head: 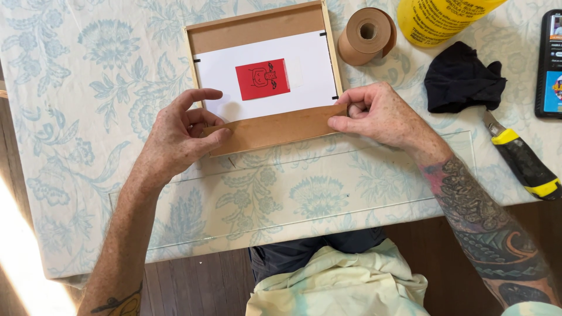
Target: A person is applying brown adhesive tape to the edges of a small wooden picture frame using a utility knife and a foam brush.
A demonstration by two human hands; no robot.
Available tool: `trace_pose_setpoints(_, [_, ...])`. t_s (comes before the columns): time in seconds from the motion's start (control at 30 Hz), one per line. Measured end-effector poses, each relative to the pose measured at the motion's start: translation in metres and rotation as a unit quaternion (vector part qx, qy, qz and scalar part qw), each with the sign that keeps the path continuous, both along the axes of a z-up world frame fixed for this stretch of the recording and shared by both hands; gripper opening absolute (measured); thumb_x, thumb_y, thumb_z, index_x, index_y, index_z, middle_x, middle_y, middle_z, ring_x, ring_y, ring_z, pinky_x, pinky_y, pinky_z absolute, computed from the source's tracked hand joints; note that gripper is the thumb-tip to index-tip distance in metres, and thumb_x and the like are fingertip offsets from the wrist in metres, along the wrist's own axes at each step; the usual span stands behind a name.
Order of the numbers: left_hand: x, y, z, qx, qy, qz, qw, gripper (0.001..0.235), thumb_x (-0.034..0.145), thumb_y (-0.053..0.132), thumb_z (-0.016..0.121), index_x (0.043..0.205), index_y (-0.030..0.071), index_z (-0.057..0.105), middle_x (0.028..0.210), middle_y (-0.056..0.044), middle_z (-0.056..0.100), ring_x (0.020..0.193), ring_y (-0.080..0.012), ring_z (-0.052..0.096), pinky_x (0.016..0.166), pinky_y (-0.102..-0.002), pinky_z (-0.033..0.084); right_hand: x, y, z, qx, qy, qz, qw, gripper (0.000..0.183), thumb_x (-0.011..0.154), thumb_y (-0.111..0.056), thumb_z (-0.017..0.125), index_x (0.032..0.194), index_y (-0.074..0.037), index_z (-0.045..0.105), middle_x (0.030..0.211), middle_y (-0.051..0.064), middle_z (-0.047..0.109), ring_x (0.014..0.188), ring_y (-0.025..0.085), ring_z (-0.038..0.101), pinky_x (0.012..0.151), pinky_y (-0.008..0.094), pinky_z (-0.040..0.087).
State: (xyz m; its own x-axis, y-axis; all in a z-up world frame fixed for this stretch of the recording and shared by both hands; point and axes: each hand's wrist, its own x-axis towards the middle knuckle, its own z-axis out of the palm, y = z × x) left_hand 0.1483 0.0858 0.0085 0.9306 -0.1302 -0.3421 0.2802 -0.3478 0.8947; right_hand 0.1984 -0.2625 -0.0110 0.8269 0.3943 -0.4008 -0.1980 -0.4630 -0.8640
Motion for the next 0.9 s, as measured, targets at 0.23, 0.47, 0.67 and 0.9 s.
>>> trace_pose_setpoints(0.23, [0.0005, -0.001, -0.0025, 0.014, 0.0, 0.001, 1.0, 0.064, 0.082, 0.01, 0.083, 0.141, 0.012, 0.059, 0.082, -0.008, 0.072, 0.074, -0.0139, 0.056, 0.076, -0.027, 0.044, -0.0029, 0.0007, 0.002, -0.001, -0.019, 0.005, 1.0, 0.015, 0.084, -0.015, 0.083, 0.095, -0.007, 0.076, 0.051, -0.007, 0.032, 0.052, 0.004, 0.035, 0.051, 0.018, 0.036])
trace_pose_setpoints(0.47, [0.0011, -0.0001, -0.0056, 0.023, -0.002, -0.003, 1.0, 0.063, 0.083, 0.01, 0.082, 0.141, 0.012, 0.058, 0.083, -0.008, 0.072, 0.071, -0.0126, 0.053, 0.073, -0.026, 0.044, -0.0045, -0.0017, 0.0022, 0.015, -0.03, 0.006, 0.999, 0.015, 0.085, -0.014, 0.082, 0.096, -0.006, 0.076, 0.052, -0.007, 0.031, 0.053, 0.004, 0.037, 0.053, 0.018, 0.038])
trace_pose_setpoints(0.67, [-0.0001, -0.0029, -0.0005, 0.03, 0.003, 0.002, 1.0, 0.064, 0.081, 0.01, 0.082, 0.141, 0.012, 0.059, 0.082, -0.008, 0.072, 0.069, -0.0125, 0.053, 0.072, -0.026, 0.044, -0.0049, -0.0037, -0.0001, 0.016, -0.039, 0.016, 0.999, 0.016, 0.084, -0.012, 0.082, 0.097, -0.005, 0.076, 0.052, -0.007, 0.032, 0.053, 0.004, 0.037, 0.053, 0.019, 0.039])
trace_pose_setpoints(0.9, [0.0003, -0.0029, 0.0007, 0.035, 0.006, 0.001, 0.999, 0.063, 0.082, 0.011, 0.081, 0.14, 0.013, 0.059, 0.083, -0.007, 0.072, 0.068, -0.0115, 0.051, 0.069, -0.025, 0.042, -0.0071, -0.0023, 0.003, 0.021, -0.05, 0.022, 0.998, 0.015, 0.082, -0.008, 0.081, 0.094, -0.005, 0.073, 0.052, -0.007, 0.031, 0.054, 0.004, 0.035, 0.055, 0.019, 0.038])
